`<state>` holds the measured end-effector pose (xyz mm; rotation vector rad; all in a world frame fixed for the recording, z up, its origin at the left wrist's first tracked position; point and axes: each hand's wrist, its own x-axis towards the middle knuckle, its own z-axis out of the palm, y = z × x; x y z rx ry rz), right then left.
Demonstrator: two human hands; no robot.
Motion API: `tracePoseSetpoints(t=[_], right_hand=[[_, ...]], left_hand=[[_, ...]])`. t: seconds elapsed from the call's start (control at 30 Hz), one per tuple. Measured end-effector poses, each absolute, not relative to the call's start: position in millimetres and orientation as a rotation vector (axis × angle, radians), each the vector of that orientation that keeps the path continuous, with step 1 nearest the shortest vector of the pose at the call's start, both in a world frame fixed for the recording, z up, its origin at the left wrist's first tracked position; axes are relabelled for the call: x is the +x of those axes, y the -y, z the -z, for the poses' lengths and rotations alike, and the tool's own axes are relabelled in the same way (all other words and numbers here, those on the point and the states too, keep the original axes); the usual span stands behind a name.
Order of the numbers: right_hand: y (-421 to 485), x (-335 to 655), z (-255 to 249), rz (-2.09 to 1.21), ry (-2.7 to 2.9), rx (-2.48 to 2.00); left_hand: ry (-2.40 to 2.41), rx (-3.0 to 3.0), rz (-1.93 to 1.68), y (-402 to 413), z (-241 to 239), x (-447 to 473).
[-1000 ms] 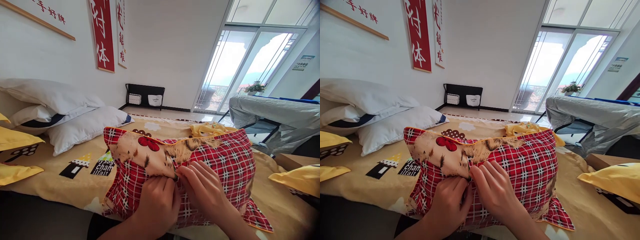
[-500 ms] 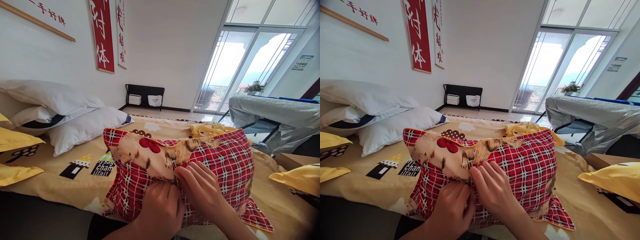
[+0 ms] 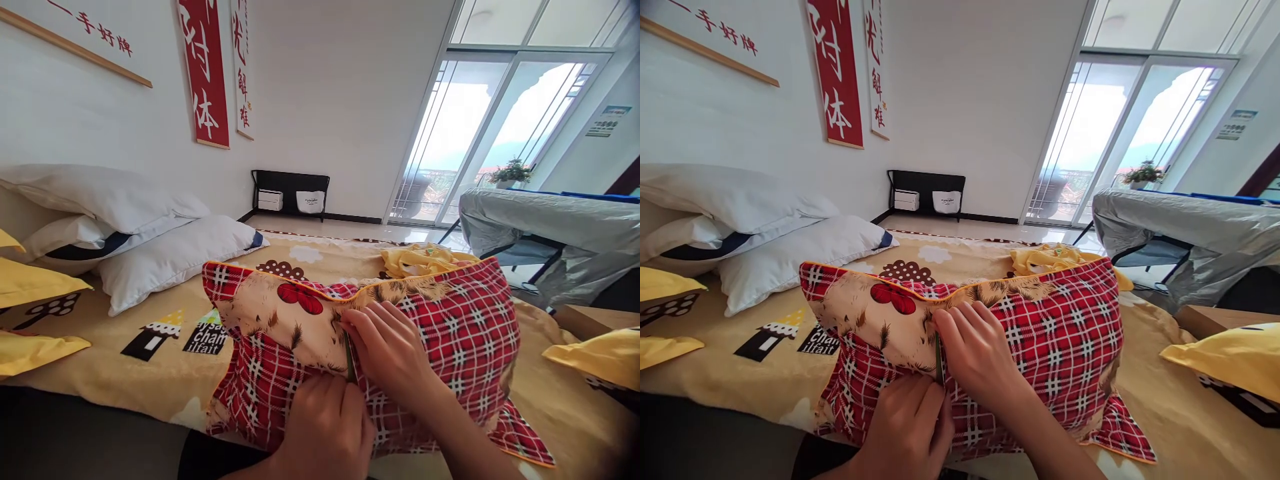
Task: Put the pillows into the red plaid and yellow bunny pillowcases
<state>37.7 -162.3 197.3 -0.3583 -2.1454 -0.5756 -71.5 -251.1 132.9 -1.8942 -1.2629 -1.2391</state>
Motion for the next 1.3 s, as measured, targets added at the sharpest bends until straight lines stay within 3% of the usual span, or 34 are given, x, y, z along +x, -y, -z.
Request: tracePoseSetpoints(t=[0.2, 0.7, 1.3], right_hand=[[168.7, 46.3, -195.0, 0.597, 2.146, -0.357], [178.4, 44.2, -209.2, 1.089, 2.181, -0.387], [174.5, 34.1, -222.8, 1.417, 2.225, -0.261]], left_hand=[[1.269, -1.931, 1.273, 253.1, -133.7, -72.4], [1.344, -1.916, 1.247, 238.7, -131.7, -67.7], [1.322, -1.837, 1.111, 235.4, -125.5, -66.8]])
